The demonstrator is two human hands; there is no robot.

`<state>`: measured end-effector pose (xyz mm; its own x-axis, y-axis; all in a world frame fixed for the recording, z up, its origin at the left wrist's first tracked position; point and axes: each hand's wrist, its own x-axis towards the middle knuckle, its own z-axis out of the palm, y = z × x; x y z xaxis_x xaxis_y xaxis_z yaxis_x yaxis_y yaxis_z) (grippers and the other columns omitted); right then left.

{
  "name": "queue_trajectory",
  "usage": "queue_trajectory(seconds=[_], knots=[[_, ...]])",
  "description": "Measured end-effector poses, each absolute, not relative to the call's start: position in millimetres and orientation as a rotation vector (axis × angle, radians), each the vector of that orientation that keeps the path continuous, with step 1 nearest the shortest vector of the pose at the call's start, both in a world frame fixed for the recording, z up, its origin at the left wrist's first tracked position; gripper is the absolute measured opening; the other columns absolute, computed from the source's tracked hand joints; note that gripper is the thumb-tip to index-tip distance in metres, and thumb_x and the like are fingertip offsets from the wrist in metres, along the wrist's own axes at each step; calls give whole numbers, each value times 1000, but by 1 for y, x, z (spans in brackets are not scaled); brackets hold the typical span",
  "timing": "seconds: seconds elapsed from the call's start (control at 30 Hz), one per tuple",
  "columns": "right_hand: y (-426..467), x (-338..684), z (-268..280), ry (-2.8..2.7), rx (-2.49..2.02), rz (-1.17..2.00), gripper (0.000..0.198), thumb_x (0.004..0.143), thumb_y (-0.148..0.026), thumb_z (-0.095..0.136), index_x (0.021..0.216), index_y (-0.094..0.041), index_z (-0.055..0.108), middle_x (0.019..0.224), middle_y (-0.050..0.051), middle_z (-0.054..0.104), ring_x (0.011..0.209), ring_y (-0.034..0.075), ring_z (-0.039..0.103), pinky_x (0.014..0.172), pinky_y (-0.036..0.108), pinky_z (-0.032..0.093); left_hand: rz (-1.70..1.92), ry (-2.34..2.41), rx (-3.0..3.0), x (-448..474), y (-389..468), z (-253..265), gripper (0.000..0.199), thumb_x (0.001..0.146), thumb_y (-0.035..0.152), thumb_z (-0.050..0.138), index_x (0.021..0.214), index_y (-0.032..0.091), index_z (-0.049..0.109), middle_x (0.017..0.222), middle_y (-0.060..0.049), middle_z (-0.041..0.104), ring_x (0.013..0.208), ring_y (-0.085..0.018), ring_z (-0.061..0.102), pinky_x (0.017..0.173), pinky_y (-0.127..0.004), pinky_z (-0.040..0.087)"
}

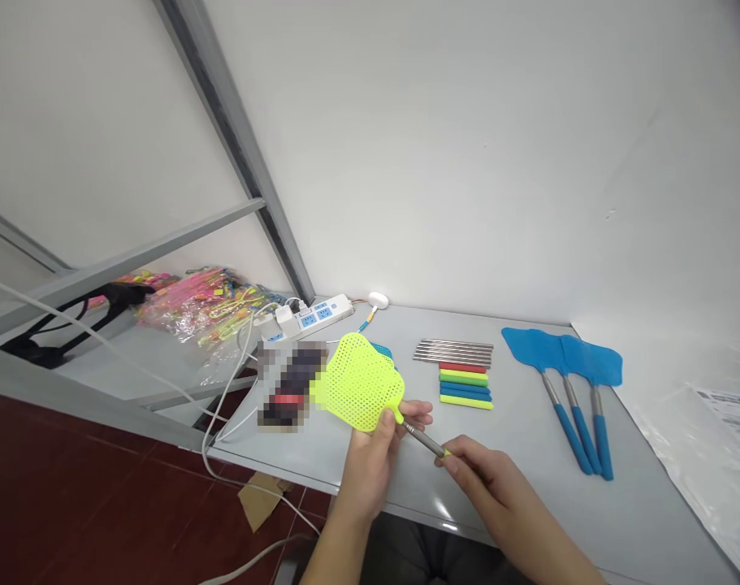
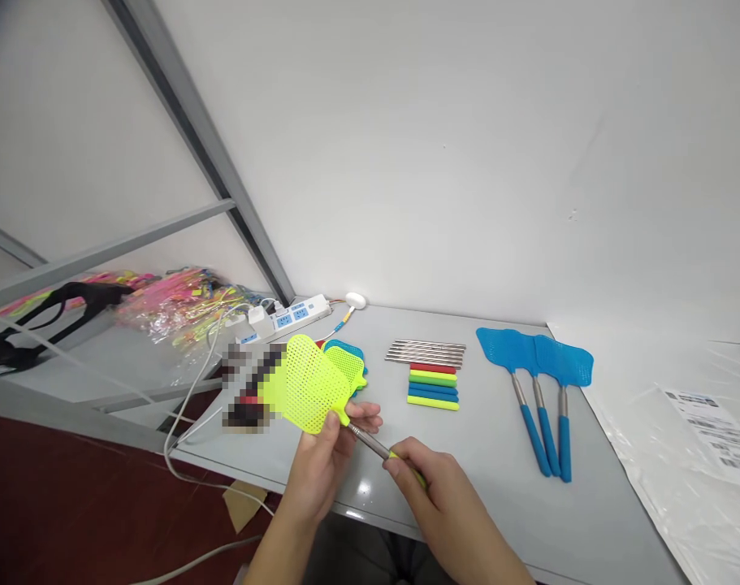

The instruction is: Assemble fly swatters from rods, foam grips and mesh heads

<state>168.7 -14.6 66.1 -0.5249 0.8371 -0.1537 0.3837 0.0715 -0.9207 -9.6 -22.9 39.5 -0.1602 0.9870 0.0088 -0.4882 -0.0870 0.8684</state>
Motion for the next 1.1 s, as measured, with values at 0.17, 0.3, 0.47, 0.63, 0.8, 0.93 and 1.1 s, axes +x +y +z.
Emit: queue_trajectory(seconds=[0.17, 0.3, 0.47, 0.63, 0.8, 0.93, 1.1], knots=[[-20, 166, 59, -2133, -1252, 1184, 27, 98, -44, 39, 91, -24, 56, 83, 3, 65, 73, 21, 59, 65, 28, 39, 1517, 911, 773, 3, -32, 28, 30, 93, 42, 55, 91, 16, 70, 102, -10, 72, 98, -24, 66, 95, -39, 46], [-24, 161, 57, -2026, -1167, 1236, 26, 97, -42, 43, 107, -24, 59, 98, 7, 68, 89, 25, 64, 76, 31, 43, 1455, 885, 838, 15, -40, 28, 31, 93, 41, 55, 87, 15, 71, 102, -12, 73, 103, -26, 64, 95, -40, 46], [-31, 159, 51, -1313, -1018, 2082, 35, 92, -54, 49, 79, -22, 53, 50, -7, 40, 38, 9, 32, 41, 20, 32, 1411, 832, 822, 22, -45, 37, 36, 94, 42, 52, 83, 14, 71, 102, -14, 72, 102, -27, 64, 88, -39, 50], [-31, 161, 45, -781, -849, 2511, 36, 95, -53, 47, 78, -21, 49, 47, -12, 31, 32, 5, 12, 31, 17, 22, 1468, 898, 772, 26, -46, 38, 33, 95, 36, 51, 79, 15, 70, 89, -10, 74, 101, -25, 65, 98, -40, 45], [-28, 161, 43, -1056, -980, 2447, 41, 94, -59, 42, 76, -22, 47, 43, -12, 29, 32, 6, 14, 33, 19, 28, 1535, 996, 668, 32, -48, 32, 35, 93, 42, 54, 76, 15, 68, 82, -9, 73, 96, -25, 66, 94, -40, 46], [-25, 172, 52, -1716, -1165, 1952, 46, 95, -60, 38, 70, -21, 43, 54, -7, 40, 49, 10, 36, 49, 21, 36, 1641, 1012, 603, 15, -43, 38, 35, 89, 46, 60, 76, 15, 67, 77, -6, 70, 88, -22, 67, 93, -39, 46], [-21, 199, 67, -2165, -1338, 1620, 45, 97, -59, 32, 74, -22, 45, 70, -3, 50, 70, 14, 50, 64, 25, 37, 1918, 1078, 495, -23, -27, 59, 36, 85, 50, 65, 78, 15, 66, 75, -3, 67, 79, -18, 66, 92, -38, 49]])
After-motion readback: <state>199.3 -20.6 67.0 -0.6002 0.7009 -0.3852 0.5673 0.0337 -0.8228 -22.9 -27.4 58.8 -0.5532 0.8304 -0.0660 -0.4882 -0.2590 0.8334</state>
